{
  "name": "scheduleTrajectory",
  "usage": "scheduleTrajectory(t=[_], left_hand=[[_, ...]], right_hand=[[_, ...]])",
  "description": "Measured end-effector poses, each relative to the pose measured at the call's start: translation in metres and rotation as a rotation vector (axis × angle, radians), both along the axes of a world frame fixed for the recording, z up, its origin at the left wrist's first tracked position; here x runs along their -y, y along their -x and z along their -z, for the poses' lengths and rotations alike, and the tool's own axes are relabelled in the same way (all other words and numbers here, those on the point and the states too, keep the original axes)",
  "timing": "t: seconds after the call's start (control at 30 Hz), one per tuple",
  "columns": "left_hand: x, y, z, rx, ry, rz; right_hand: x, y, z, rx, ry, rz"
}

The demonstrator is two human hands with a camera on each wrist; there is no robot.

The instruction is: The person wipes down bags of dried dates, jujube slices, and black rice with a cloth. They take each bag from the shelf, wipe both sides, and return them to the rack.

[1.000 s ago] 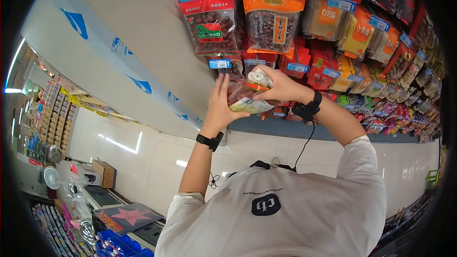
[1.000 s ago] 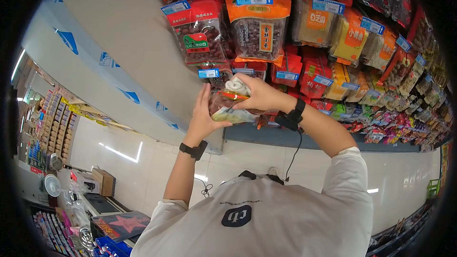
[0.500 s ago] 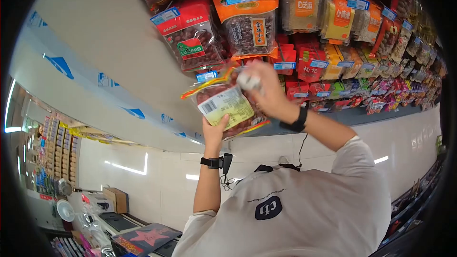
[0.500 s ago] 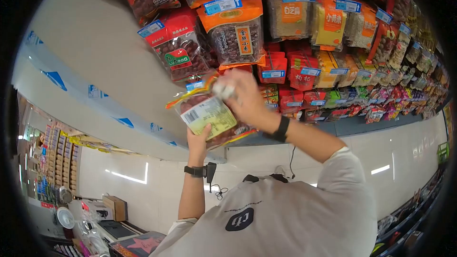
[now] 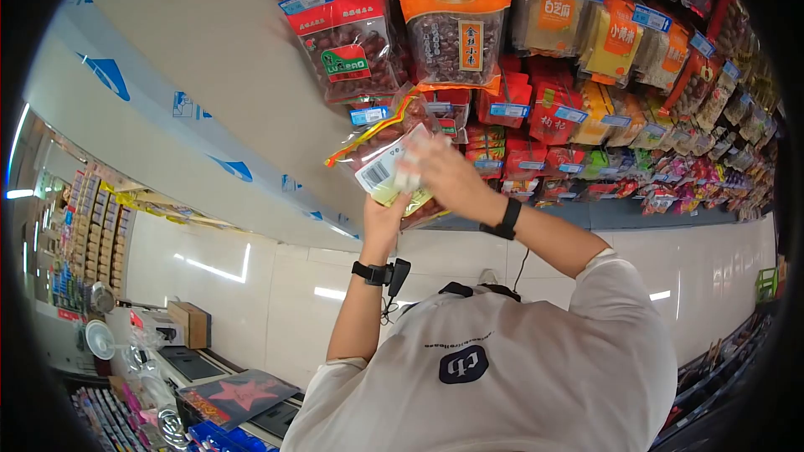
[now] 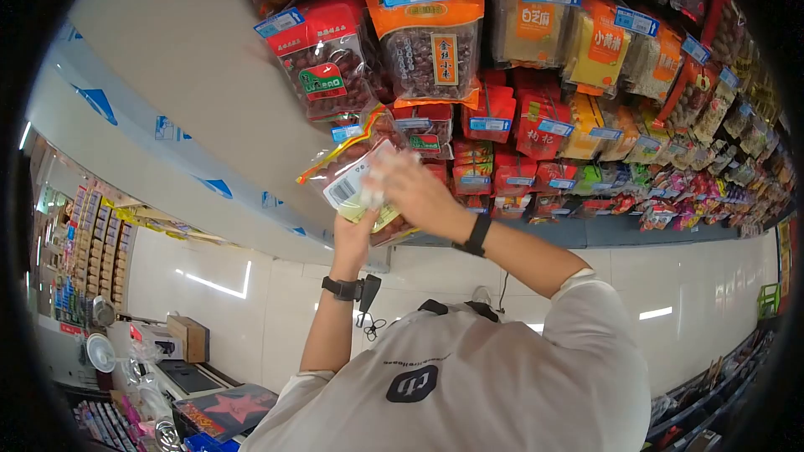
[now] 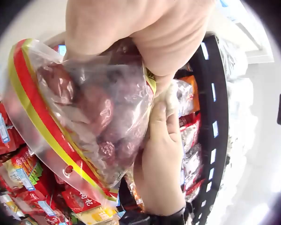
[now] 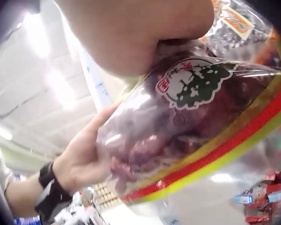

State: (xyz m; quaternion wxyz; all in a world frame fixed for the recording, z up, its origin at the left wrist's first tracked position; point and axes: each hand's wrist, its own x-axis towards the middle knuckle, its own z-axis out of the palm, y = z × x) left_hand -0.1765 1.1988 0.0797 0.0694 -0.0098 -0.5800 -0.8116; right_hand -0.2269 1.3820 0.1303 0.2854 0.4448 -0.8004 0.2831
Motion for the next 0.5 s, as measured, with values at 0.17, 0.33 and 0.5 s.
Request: scheduleTrajectory(t=[0.17,0.33,0.5], left_hand=[[-0.004,-0.008,-0.014,0.161,0.024,0.102],[-0.002,-0.002,-0.003,0.045,0.199,0.073],[-0.017,-0.008,-0.005,0.030,0.137,0.039]], right_hand=[[0.006,0.004,-0.005,-0.006,0.167,0.022],[-0.002,0.013,-0.012,0.050,0.118,-0.035],[0.003,0.014,-0.007,0.024,0.099,-0.093]])
